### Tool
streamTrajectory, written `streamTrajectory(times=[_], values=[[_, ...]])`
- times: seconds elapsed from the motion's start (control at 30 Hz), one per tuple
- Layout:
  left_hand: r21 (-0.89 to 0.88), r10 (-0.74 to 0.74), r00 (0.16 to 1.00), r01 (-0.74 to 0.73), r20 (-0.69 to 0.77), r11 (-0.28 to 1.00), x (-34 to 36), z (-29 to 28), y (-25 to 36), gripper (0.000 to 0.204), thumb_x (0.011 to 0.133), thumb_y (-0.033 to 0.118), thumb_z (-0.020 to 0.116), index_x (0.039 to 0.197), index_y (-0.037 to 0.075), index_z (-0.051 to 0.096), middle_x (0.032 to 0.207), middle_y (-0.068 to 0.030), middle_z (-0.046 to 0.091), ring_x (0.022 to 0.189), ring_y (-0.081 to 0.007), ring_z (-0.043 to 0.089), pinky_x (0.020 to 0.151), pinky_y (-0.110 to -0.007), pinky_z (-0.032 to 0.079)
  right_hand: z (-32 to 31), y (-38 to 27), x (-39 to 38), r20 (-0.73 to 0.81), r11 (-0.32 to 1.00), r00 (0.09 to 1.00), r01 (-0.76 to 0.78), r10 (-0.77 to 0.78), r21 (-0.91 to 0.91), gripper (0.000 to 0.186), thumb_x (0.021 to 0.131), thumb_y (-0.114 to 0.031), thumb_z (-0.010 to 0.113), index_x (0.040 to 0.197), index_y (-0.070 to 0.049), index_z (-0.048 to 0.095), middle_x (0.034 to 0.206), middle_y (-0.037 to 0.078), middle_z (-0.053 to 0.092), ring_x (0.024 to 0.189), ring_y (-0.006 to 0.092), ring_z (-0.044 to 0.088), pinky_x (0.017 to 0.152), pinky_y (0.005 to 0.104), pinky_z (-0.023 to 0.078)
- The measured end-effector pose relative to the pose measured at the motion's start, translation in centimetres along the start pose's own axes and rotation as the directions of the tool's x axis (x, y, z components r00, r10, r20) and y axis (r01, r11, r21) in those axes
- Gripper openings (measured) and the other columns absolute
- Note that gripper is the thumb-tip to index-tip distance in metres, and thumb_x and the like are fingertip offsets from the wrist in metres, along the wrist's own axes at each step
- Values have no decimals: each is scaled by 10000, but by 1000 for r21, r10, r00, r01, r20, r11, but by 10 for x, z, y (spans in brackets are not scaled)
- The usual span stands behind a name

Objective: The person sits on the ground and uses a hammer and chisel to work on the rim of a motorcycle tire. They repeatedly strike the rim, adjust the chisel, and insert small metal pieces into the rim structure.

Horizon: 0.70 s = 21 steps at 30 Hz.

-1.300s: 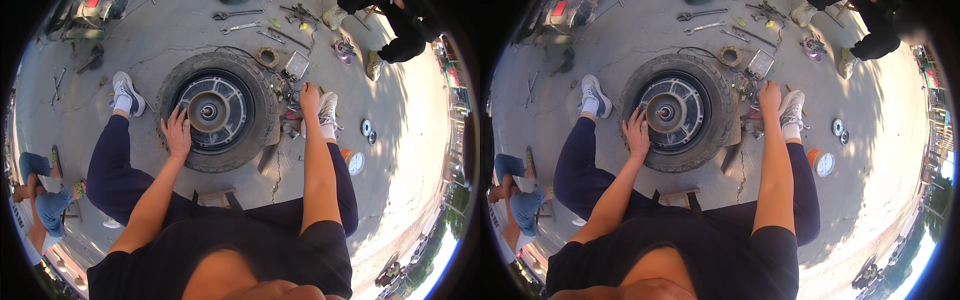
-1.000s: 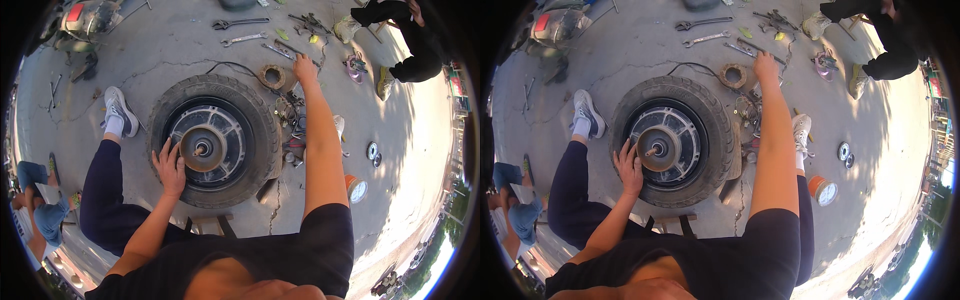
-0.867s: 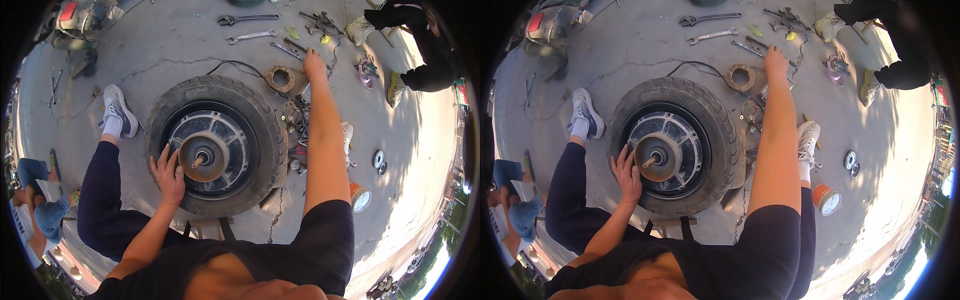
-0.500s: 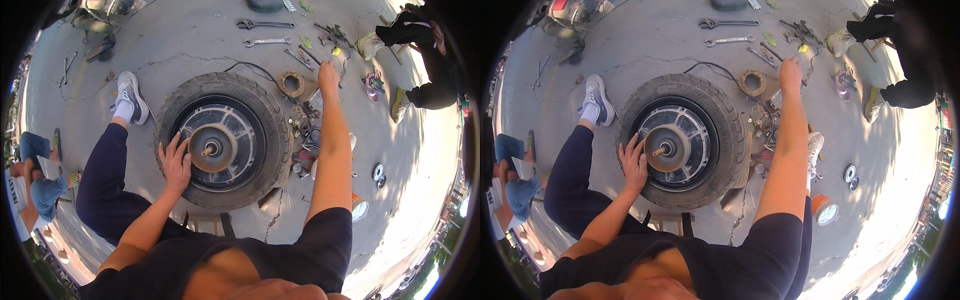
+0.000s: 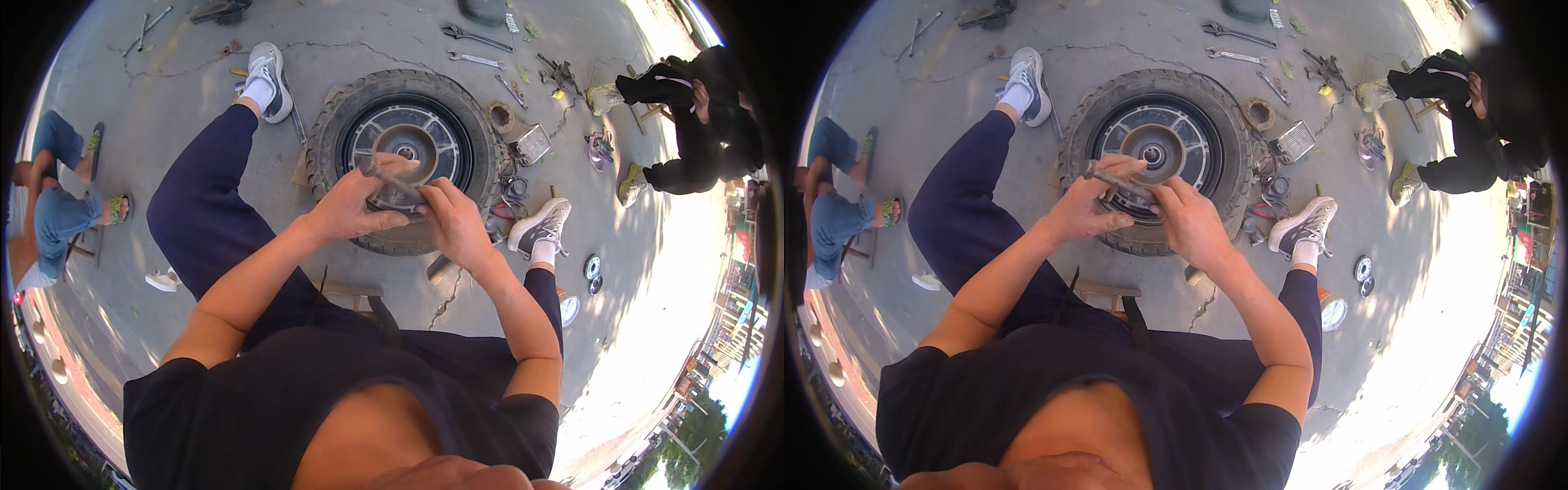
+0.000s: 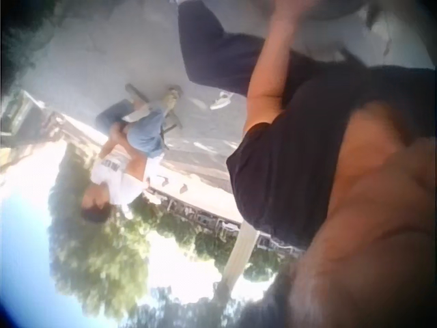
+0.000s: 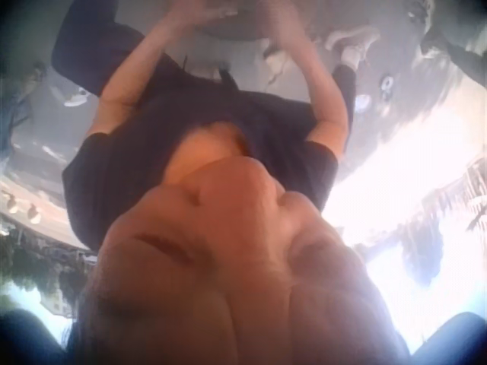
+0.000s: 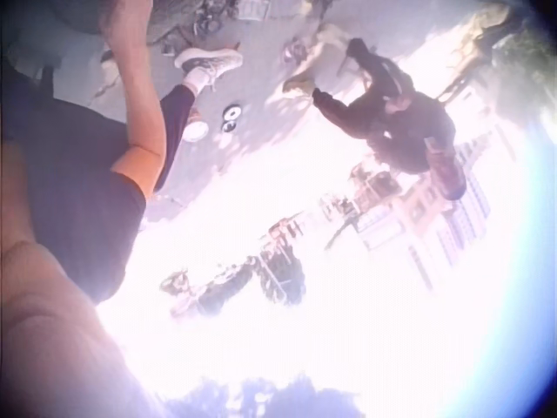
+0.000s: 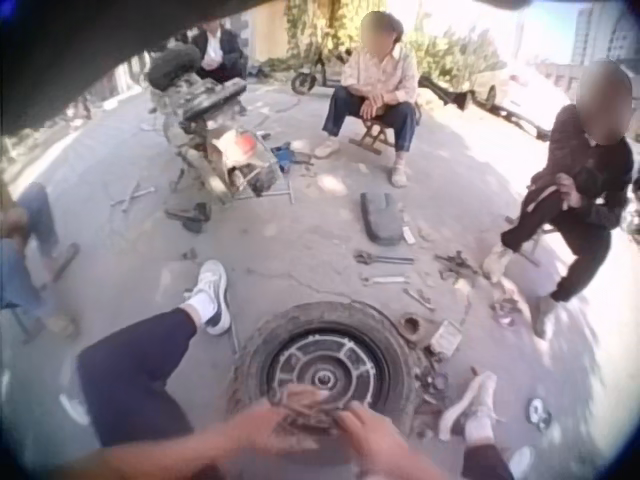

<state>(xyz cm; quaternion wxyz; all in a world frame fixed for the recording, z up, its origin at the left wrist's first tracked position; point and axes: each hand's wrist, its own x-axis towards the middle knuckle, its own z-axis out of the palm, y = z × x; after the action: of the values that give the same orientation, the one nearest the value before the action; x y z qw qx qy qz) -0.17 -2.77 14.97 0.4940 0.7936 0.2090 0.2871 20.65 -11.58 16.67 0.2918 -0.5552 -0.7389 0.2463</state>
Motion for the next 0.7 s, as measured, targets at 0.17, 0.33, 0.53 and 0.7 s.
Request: streamTrajectory(times=[0.17, 0.33, 0.53, 0.7], values=[[-210, -111, 991, 95, -68, 973, -26, -1, -20, 130, 949, 140, 634, 950, 12, 613, 890, -59, 616, 818, -142, 601, 690, -298, 479, 63, -26, -12, -196, 988, 970, -129, 144, 87, 163, 897, -52, 617, 1039, 24, 590, 963, 166, 559, 873, 384, 592, 744, 433, 489], [-340, -382, 891, 290, -245, 894, -12, -40, -41, 173, 991, 171, 585, 991, 1, 616, 829, -47, 613, 735, -142, 586, 667, -303, 478, 64, 52, -70, -673, 727, 392, -606, 627, 324, 186, 968, -133, 578, 1056, 28, 611, 915, 198, 660, 811, 364, 632, 734, 412, 495], [14, -137, 942, 149, -307, 989, 30, -22, -47, 186, 943, 176, 638, 922, -6, 602, 814, -153, 628, 777, -300, 615, 718, -384, 475, 145, 150, -184, -468, 318, 330, -942, 820, -108, 519, 868, -310, 706, 1166, 81, 539, 1128, 302, 610, 1036, 452, 609, 909, 491, 487], [74, -127, 961, 149, -247, 986, 39, -22, -43, 226, 943, 206, 629, 895, -15, 613, 852, -175, 636, 805, -335, 623, 742, -403, 479, 176, 172, -189, -389, 259, 248, -966, 887, -27, 598, 830, -356, 736, 1162, 107, 557, 1120, 324, 629, 1080, 445, 613, 927, 480, 491]])
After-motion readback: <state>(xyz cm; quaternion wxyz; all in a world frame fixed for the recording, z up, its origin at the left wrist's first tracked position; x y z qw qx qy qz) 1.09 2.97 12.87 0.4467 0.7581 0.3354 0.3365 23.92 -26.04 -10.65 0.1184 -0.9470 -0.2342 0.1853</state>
